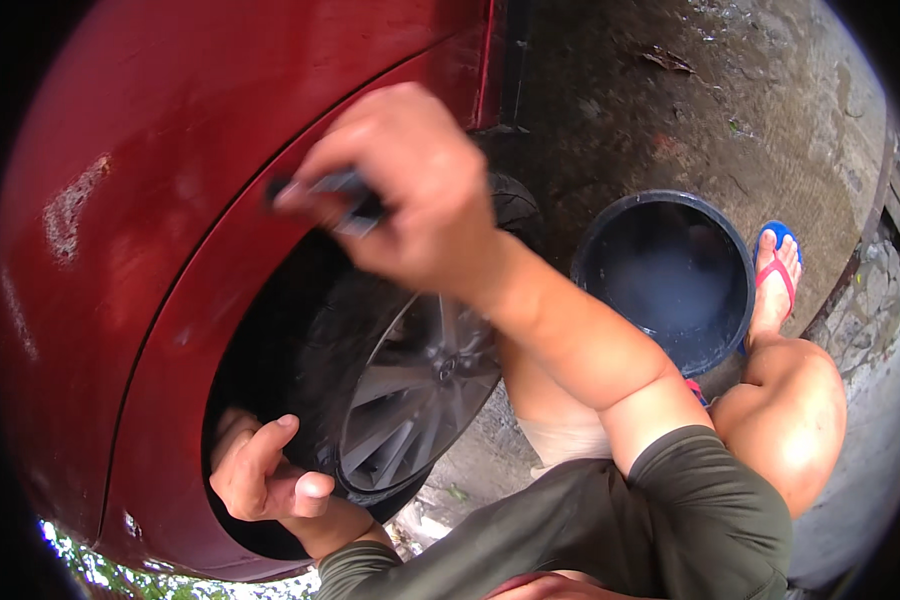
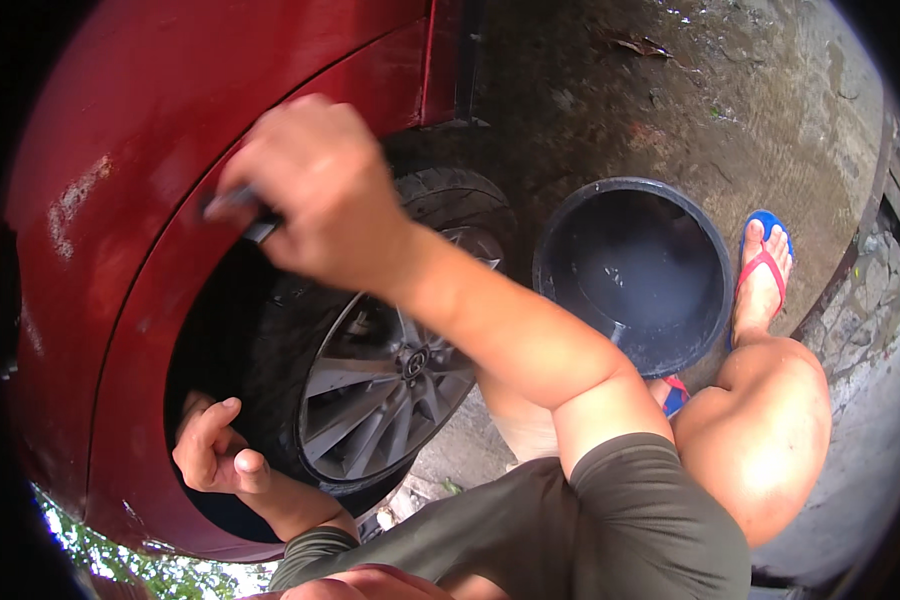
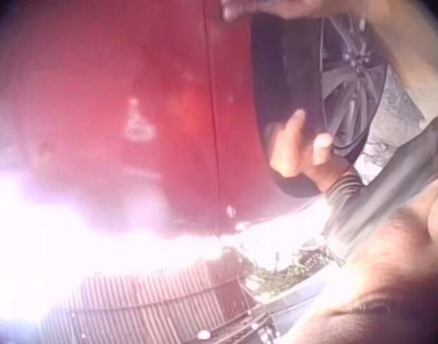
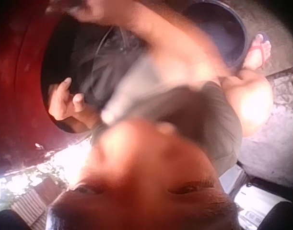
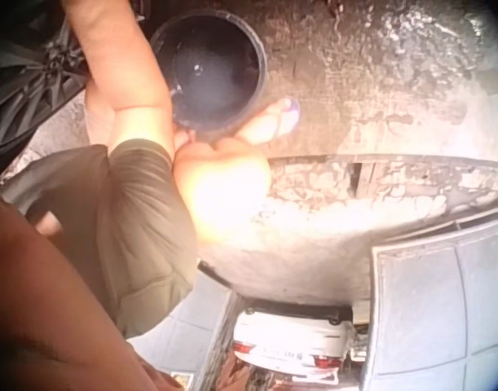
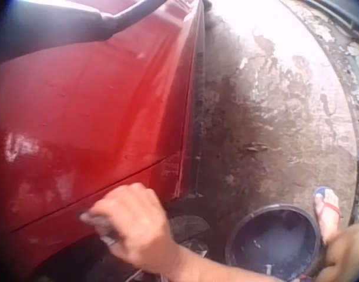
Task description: The person sands the fender of a red car using a piece of sandpaper, repeatedly dipping the paper into a bucket of water. They use their hands to feel the texture of the surface between sanding strokes.
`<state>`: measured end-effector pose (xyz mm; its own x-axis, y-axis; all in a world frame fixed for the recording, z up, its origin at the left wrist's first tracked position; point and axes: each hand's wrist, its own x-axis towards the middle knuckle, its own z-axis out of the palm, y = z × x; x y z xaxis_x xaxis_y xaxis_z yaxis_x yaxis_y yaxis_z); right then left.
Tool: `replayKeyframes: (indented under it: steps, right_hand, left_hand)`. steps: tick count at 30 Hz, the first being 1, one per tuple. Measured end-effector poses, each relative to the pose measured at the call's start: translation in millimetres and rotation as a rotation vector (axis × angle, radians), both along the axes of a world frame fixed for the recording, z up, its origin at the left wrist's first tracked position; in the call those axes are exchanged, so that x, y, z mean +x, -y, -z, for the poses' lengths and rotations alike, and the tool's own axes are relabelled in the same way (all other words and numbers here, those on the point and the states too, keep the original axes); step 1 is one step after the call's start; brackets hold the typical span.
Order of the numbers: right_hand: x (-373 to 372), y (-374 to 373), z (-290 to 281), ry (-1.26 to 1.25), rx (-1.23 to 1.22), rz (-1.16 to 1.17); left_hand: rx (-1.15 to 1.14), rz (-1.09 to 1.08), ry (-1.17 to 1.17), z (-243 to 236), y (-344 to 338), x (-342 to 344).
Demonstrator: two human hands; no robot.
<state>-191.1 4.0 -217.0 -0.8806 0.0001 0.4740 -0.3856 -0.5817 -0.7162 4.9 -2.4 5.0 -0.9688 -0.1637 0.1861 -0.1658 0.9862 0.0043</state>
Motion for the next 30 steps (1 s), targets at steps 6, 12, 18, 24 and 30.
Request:
replayKeyframes:
  steps: [6,12,18,24,30]
  right_hand:
    - [-8.1,1.1,79.2,0.286,0.227,0.013]
    - [-0.6,1.2,2.1,-0.096,0.010,-0.066]
    - [-0.5,11.6,-6.5,-0.146,-0.143,-0.034]
    - [-26.9,-5.4,65.9,-0.001,0.222,0.021]
    - [0.9,8.3,-24.9,-0.158,-0.059,-0.062]
  left_hand:
    - [0.015,-0.013,-0.015,7.4,-8.7,-16.5]
    - [0.005,-0.041,-0.002,1.6,0.8,0.8]
    - [0.040,0.010,-0.030,0.6,2.5,-6.8]
    - [0.044,-0.004,-0.028,2.6,1.8,-6.4]
    - [-0.027,-0.093,0.036,-4.1,-5.3,-0.6]
